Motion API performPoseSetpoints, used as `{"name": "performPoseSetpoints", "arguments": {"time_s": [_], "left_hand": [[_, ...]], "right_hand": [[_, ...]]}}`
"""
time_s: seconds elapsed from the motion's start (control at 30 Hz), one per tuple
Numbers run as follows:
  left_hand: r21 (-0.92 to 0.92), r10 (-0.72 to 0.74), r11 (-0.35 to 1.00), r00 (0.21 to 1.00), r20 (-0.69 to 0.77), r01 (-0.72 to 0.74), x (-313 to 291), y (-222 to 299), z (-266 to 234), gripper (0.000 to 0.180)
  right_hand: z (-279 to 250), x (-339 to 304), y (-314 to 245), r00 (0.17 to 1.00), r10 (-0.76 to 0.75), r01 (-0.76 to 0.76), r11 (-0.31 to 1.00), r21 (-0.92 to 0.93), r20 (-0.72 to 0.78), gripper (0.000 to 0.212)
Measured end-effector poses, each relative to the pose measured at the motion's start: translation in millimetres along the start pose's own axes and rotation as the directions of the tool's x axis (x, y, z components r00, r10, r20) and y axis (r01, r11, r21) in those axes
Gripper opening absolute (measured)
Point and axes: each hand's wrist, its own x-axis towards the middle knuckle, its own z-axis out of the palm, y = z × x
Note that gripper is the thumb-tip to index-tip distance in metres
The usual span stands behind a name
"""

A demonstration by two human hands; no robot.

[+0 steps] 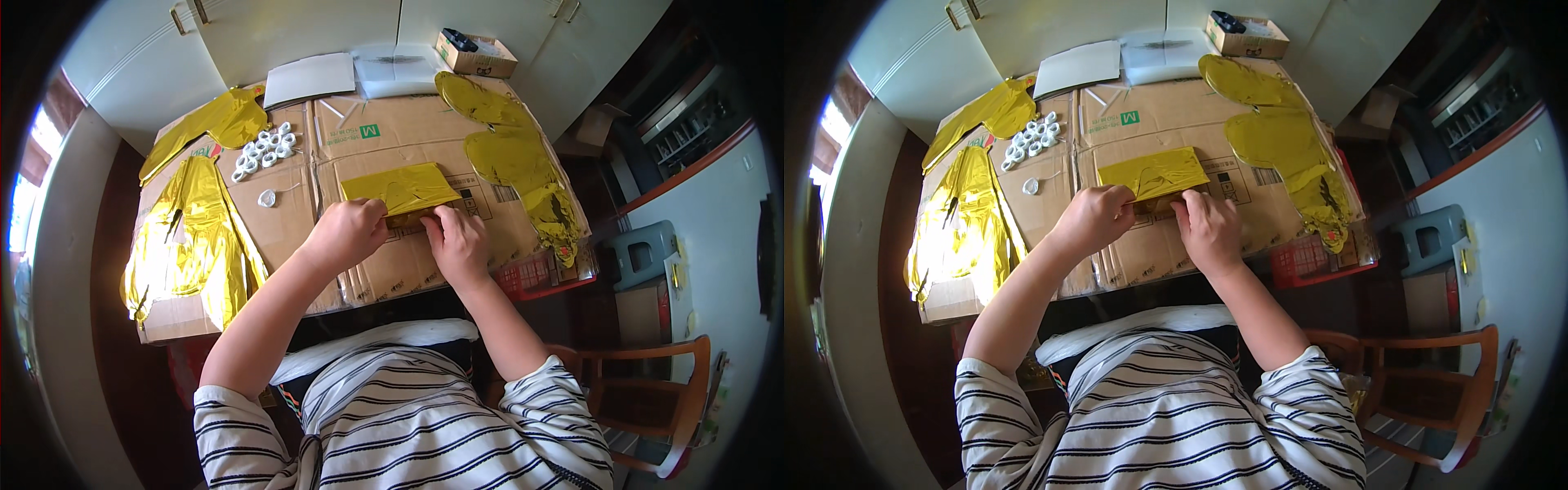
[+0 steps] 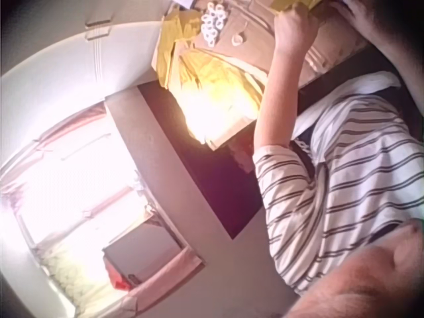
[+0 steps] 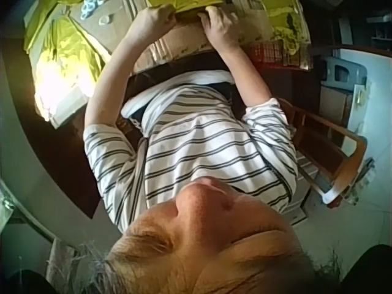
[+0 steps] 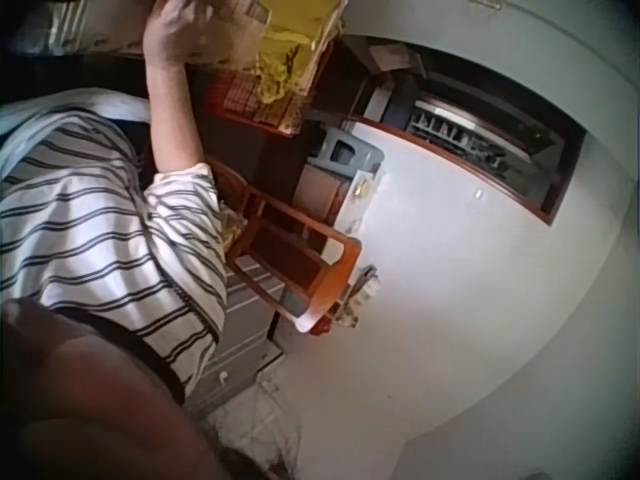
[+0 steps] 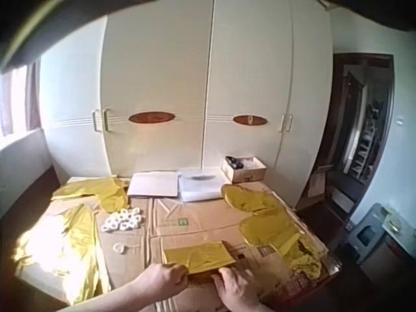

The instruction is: Folding and placing gold foil balloons into plastic packaging with cardboard inserts.

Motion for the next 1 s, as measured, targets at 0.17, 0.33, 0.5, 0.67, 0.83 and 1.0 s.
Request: {"name": "performPoseSetpoints", "arguments": {"time_s": [0.17,0.33,0.5,0.67,0.83,1.0], "left_hand": [[-0.016,-0.016,1.0,1.0,0.015,0.016,-0.3,0.3,-1.2,0.012],[-0.025,0.0,1.0,1.0,0.001,0.0,-0.8,-0.5,-1.4,0.012],[-0.028,0.004,1.0,1.0,-0.009,-0.004,-0.9,-2.2,-0.4,0.011],[-0.027,0.005,1.0,1.0,-0.012,-0.005,-0.6,-1.7,-0.1,0.011],[-0.031,0.004,1.0,1.0,-0.015,-0.004,-0.6,-1.2,-0.7,0.011],[-0.035,0.002,0.999,1.0,-0.01,-0.002,-0.6,-3.3,0.2,0.011]], "right_hand": [[2.1,1.7,-6.9,0.999,0.039,-0.04,0.999,-0.008,-0.034,0.027],[-0.7,2.5,-10.1,0.999,-0.041,0.041,0.999,0.014,0.002,0.023],[-6.8,0.8,-17.8,0.985,-0.173,0.173,0.985,0.018,-0.012,0.017],[-8.0,0.7,-19.0,0.975,-0.22,0.218,0.975,0.042,0.038,0.028],[-8.8,1.7,-21.4,0.973,-0.219,0.213,0.974,0.074,0.08,0.032],[-9.0,-0.7,-21.6,0.981,-0.183,0.178,0.981,0.078,0.063,0.035]]}}
